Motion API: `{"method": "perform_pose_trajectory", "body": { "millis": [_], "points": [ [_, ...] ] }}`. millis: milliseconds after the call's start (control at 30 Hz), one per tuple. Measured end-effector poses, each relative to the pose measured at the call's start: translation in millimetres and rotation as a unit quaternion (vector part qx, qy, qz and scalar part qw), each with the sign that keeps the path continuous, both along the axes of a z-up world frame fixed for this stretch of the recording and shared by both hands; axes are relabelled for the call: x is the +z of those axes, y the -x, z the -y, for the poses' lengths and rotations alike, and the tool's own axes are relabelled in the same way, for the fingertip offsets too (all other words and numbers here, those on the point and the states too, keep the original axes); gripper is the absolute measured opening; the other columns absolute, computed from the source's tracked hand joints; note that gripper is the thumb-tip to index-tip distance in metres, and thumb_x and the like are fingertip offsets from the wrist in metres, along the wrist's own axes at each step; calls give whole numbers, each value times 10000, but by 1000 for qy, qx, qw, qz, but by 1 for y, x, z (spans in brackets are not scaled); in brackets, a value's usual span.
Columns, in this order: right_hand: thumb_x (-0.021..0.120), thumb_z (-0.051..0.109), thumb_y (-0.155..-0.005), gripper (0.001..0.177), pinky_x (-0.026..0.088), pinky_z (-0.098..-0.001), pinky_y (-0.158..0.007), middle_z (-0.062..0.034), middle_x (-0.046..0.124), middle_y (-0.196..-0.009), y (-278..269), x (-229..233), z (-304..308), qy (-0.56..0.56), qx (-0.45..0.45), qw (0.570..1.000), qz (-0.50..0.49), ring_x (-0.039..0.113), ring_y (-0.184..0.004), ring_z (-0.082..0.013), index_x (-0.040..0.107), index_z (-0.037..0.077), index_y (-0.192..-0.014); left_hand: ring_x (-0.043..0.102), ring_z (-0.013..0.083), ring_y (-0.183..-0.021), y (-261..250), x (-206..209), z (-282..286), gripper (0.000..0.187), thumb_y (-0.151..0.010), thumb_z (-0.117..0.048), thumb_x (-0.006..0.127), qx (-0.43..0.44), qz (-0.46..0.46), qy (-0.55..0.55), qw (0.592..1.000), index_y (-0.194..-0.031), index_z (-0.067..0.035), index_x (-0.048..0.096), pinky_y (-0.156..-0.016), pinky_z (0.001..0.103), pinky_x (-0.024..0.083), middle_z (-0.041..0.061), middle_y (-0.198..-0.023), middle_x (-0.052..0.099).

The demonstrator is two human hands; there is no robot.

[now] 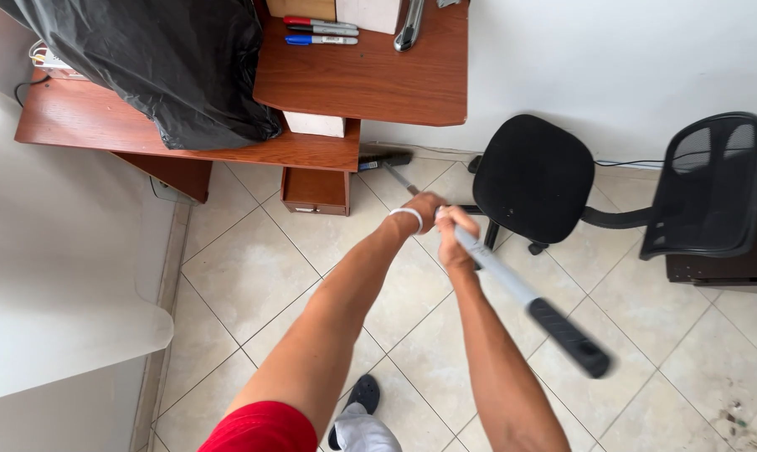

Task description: Sweeping debris off a tiled floor using a broom and then adjusting a bicycle trainer device.

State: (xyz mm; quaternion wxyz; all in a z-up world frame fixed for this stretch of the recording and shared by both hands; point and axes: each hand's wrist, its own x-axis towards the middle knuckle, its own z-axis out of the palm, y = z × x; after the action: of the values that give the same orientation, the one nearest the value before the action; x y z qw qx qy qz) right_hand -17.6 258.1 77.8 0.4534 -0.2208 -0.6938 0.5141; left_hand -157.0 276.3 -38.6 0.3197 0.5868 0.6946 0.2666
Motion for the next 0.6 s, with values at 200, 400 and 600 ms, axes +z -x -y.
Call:
{"method": "perform_pose_trajectory", "body": {
  "millis": [200, 400, 600],
  "points": [
    [596, 61, -950, 274, 359, -281, -537, 1, 511, -623, -2, -38, 13, 83, -49, 992, 82, 451, -591, -85, 522, 4, -693, 645, 367, -1160, -17, -14, 23, 237, -859, -167, 684, 47, 24, 76, 996, -1085, -98, 710, -966, 438, 515, 182, -1211, 688],
    [611, 39, -901, 266, 306, -310, -524, 4, 416, -579, -25, -15, 25, 46, -47, 991, 119, 375, -583, -84, 505, -2, -661, 663, 378, -1137, -40, 39, 49, 270, -854, -260, 676, 47, 30, 103, 993, -1063, -101, 741, -965, 446, 525, 190, -1170, 709],
    [611, 44, -896, 296, 340, -300, -526, -6, 455, -558, -50, 28, 27, 64, -42, 987, 140, 418, -572, -80, 516, 2, -618, 672, 397, -1116, -68, 87, 63, 334, -859, -338, 628, 24, 49, 118, 992, -1086, -123, 745, -947, 463, 535, 197, -1145, 739]
  ]
}}
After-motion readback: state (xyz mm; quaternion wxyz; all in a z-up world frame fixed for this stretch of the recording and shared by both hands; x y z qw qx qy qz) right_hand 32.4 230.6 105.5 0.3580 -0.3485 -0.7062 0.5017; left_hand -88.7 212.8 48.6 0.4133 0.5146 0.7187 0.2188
